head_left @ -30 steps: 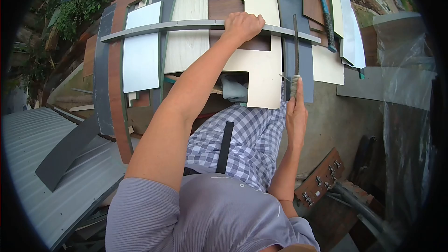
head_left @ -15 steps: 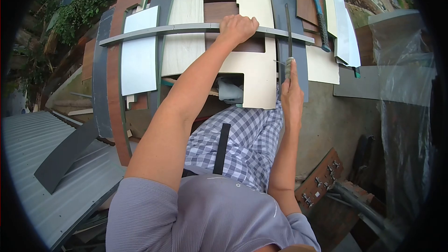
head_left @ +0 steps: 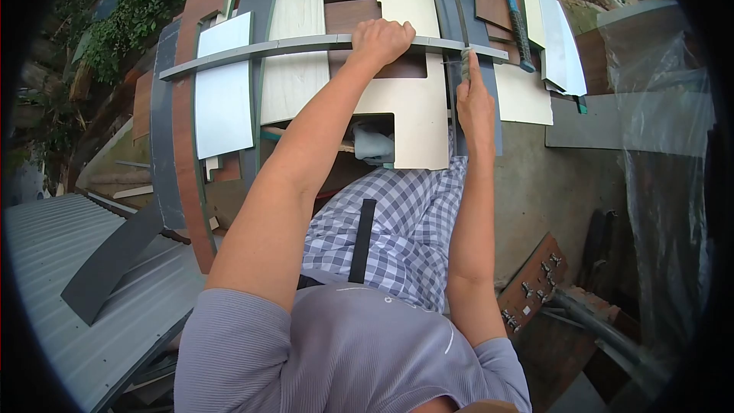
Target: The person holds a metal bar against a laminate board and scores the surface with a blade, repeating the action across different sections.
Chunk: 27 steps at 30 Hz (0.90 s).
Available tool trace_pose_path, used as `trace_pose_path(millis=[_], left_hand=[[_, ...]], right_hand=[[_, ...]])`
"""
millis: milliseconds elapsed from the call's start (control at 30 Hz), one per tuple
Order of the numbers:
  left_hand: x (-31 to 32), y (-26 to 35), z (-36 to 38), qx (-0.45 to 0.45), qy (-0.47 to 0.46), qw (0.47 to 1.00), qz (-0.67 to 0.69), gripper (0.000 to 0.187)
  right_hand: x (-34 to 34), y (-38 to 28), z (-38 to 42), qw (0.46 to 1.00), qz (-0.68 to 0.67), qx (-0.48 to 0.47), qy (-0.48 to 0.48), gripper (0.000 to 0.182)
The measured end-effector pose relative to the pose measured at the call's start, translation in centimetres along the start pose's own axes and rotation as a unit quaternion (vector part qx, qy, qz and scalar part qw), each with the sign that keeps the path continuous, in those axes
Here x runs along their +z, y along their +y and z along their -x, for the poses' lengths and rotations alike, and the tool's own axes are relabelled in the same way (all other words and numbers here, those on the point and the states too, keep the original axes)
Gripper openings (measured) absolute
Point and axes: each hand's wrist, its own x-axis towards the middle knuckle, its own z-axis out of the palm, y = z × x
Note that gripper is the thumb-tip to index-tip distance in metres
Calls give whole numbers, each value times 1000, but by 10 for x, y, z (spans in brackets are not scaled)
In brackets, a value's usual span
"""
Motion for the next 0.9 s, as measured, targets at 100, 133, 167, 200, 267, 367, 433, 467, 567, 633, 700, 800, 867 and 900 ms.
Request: trace_pose_path(millis=[100,133,167,200,267,367,433,467,567,633,700,800,867,900], left_hand=[[0,1,0,-5,-17,1000,0,53],[-1,2,1,-3,-15,1000,5,53],[-3,1,2,-2,-13,1000,9,53],[-5,1,2,-6,-15,1000,9,53],[-8,5,1,-24,-42,999,1,51],[-6,4,1,-30,-50,998,1,51],[-3,3,1,-23,-48,999,0,51],[-4,2,-1,-17,-41,999,-2,51],[0,1,0,-15,-20,1000,11,53],[2,2,1,-7,-9,1000,16,53],[0,2,-1,-5,7,1000,17,52],[0,1,0,-12,-14,1000,9,53],[2,0,1,4,-1,1000,16,53],[1,-1,1,1,-2,1000,16,53]], right_hand=[[-2,0,0,1000,-9,1,-8,56],[-5,0,10,999,-14,19,-21,55],[-8,1,22,998,-20,38,-35,55],[-8,4,37,998,-20,37,-39,55],[-10,15,73,998,-46,30,-2,54],[-12,24,105,998,-53,33,8,55],[-18,15,103,997,-49,55,-8,55],[-21,10,99,996,-48,71,-22,56],[-16,2,58,998,-21,49,-12,55],[-8,-4,22,998,-22,48,-30,53],[-4,-7,0,999,-17,31,-15,53],[-2,-8,1,999,-20,25,-13,53],[-6,-6,14,999,-26,33,-19,53],[-8,-5,28,998,-33,47,-23,54]])
